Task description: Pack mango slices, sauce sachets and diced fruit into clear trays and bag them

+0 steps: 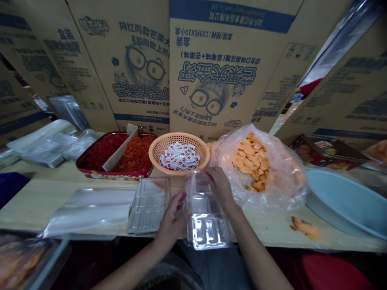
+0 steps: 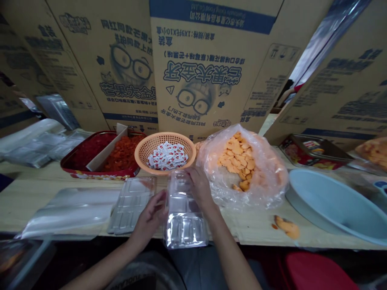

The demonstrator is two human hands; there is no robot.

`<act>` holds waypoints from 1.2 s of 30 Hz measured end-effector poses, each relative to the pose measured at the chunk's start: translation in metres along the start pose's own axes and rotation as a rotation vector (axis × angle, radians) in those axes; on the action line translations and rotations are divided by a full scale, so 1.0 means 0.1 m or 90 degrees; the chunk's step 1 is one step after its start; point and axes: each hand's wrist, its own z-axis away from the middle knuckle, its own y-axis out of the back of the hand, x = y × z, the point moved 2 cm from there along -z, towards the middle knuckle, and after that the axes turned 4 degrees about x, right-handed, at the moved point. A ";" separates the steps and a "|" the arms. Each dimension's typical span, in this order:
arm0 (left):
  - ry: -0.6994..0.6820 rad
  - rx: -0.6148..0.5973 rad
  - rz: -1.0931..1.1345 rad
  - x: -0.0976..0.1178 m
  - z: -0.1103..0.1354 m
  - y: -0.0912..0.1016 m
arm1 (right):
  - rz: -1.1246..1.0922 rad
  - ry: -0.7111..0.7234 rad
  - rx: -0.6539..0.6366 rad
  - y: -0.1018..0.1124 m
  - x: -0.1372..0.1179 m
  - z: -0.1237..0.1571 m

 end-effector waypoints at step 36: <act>0.361 0.003 0.500 0.09 -0.24 -0.22 | -0.046 -0.041 0.022 0.05 0.02 0.05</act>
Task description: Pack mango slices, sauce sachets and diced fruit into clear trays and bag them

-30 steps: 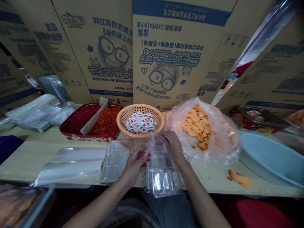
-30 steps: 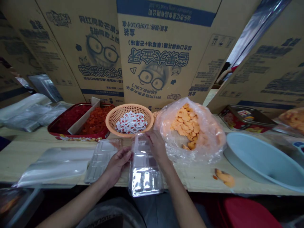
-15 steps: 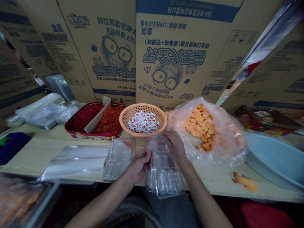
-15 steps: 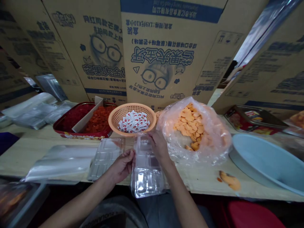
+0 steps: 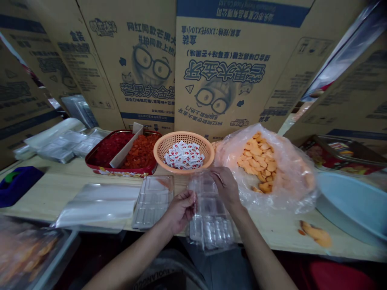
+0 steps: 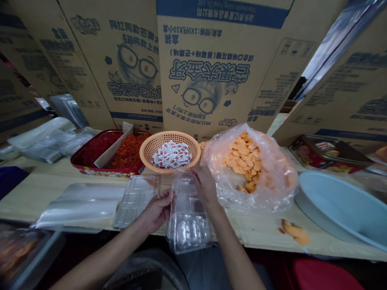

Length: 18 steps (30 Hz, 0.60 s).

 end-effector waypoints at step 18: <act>-0.013 -0.004 -0.011 -0.04 0.01 -0.01 | 0.006 0.008 0.008 -0.02 0.03 0.00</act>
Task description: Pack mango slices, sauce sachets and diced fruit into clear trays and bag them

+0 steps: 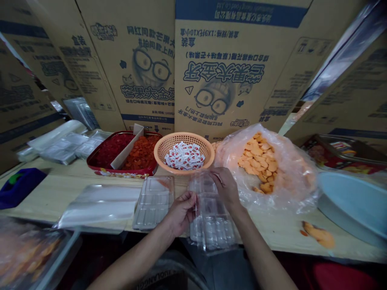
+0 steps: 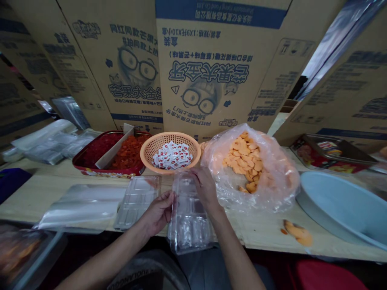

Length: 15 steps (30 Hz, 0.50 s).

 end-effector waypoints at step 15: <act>-0.074 -0.059 -0.226 0.13 0.05 0.01 | 0.006 0.054 -0.054 -0.04 -0.05 -0.02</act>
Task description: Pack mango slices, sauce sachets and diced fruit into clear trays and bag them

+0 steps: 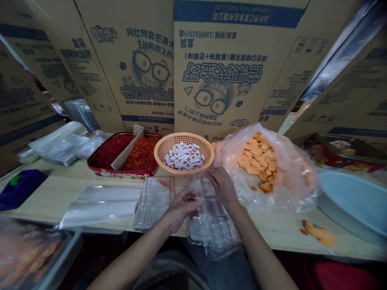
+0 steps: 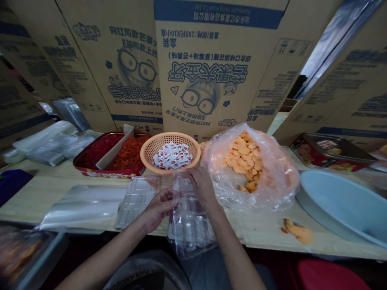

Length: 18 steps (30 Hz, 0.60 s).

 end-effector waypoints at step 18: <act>-0.085 0.138 -0.155 -0.05 -0.09 0.14 | 0.004 -0.017 0.088 0.24 -0.10 -0.09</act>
